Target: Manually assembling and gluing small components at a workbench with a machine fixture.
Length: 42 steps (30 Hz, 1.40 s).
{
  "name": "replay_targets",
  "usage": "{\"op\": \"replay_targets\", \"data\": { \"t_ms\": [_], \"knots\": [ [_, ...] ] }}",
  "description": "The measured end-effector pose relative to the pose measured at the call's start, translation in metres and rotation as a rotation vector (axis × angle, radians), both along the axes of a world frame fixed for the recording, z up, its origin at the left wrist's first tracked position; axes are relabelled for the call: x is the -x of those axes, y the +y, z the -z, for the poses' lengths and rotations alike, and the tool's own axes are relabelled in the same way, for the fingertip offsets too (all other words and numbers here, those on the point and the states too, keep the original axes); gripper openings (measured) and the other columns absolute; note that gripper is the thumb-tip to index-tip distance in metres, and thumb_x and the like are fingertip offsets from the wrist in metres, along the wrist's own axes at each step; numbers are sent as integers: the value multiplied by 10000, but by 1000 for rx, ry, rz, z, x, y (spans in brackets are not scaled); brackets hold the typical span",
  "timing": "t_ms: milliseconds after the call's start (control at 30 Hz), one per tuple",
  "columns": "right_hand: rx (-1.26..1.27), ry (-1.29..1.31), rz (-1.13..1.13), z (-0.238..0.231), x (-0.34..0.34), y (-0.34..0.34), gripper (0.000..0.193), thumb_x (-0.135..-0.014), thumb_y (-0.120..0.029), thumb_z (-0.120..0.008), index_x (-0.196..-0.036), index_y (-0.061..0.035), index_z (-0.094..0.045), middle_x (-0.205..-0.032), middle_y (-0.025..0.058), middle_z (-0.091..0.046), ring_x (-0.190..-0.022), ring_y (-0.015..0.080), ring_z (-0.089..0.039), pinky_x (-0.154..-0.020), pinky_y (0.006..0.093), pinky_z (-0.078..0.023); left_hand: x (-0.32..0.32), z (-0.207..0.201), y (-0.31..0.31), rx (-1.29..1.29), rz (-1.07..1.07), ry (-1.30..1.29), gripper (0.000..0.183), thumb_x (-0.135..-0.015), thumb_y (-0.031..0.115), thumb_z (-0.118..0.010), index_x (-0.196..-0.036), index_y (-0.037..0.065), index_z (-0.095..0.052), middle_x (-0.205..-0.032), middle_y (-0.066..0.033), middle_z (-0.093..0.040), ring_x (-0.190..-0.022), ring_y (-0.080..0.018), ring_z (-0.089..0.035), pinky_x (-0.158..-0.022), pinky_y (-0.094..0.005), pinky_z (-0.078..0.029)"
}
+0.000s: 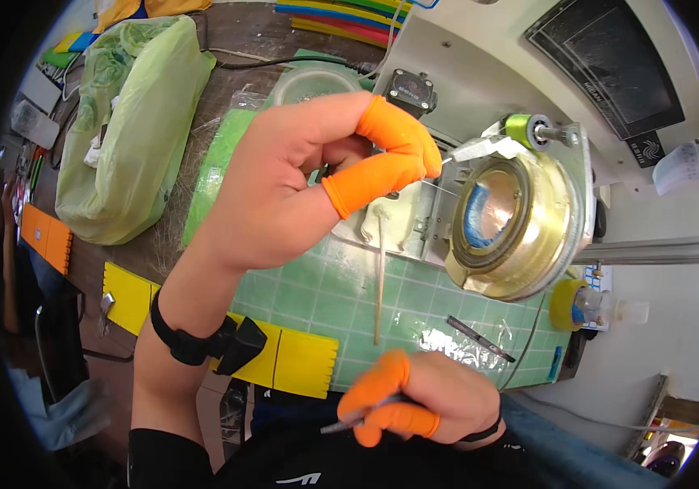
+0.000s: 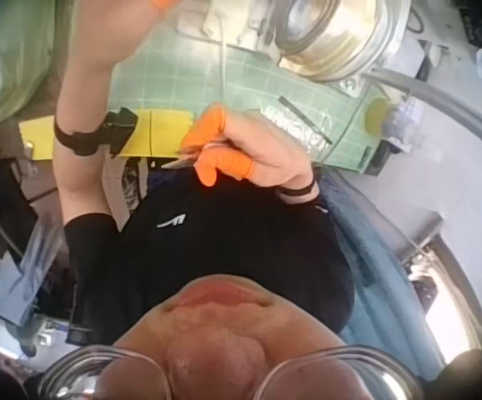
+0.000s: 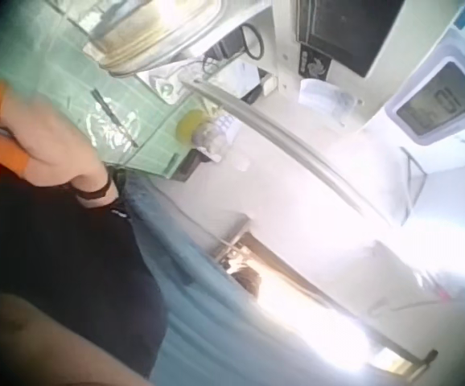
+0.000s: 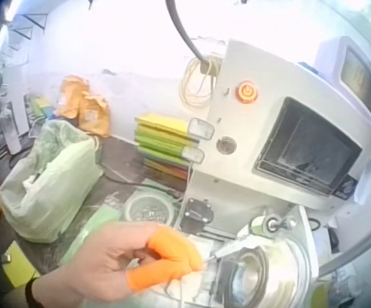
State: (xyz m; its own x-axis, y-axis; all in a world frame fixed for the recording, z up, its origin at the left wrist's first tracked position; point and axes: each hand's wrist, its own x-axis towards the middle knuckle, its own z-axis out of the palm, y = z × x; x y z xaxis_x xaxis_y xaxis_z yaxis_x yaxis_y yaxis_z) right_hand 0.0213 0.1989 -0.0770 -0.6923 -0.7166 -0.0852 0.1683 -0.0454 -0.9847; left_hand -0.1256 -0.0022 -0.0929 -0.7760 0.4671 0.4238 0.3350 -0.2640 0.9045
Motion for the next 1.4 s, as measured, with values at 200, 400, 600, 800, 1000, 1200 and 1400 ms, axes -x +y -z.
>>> {"op": "replay_targets", "data": {
  "t_ms": [200,400,600,800,1000,1200,1400],
  "knots": [
    [468,-621,123,21,31,-20,647,-1094,-526,-330,-1212,55,-589,-839,50,-589,-661,96,-482,-579,233,-379,-5,0,-2,-81,-53,-78,112,-932,-11,-650,-1025,-68,-629,-1047,-171,-682,-911,-181,-664,-787,-281,-541],
    [905,-810,206,22,38,-37,619,-1091,-542,-289,-1228,18,-514,-732,17,-456,-574,79,-391,-471,255,-335,-5,1,-2,-55,-70,-49,105,-930,-23,-636,-1021,-68,-610,-1038,-196,-674,-911,-196,-669,-785,-283,-543],
    [1010,-959,250,22,39,-39,536,-1085,-555,-281,-1153,-61,-478,-798,8,-469,-460,38,-305,-364,197,-218,-4,3,-5,-49,-55,-32,124,-931,-15,-644,-1035,-74,-614,-1066,-205,-677,-923,-201,-688,-800,-287,-560],
    [1118,-975,267,20,44,-41,510,-1087,-551,-283,-1168,-91,-488,-804,13,-485,-483,34,-325,-377,186,-219,-4,4,-5,-61,-39,-33,141,-938,-3,-652,-1054,-78,-623,-1088,-207,-684,-925,-188,-705,-812,-280,-579],
    [1087,-969,324,21,44,-42,505,-1094,-534,-280,-1178,-87,-501,-813,19,-490,-490,33,-329,-382,184,-222,-3,5,-6,-86,-16,-31,145,-937,-4,-659,-1058,-78,-628,-1095,-199,-690,-913,-179,-709,-815,-278,-579],
    [1053,-951,341,24,44,-42,511,-1096,-532,-282,-1169,-85,-517,-803,5,-483,-488,32,-322,-388,185,-219,-4,5,-6,-52,-40,-9,145,-932,-13,-661,-1058,-77,-627,-1102,-201,-687,-918,-186,-707,-811,-282,-578],
    [1064,-996,398,24,43,-44,525,-1098,-533,-285,-1157,-71,-528,-720,-21,-458,-476,35,-309,-390,192,-214,-3,7,-4,-160,-22,-51,128,-940,12,-645,-1041,-64,-625,-1059,-183,-679,-949,-197,-671,-834,-311,-544]
  ]
}}
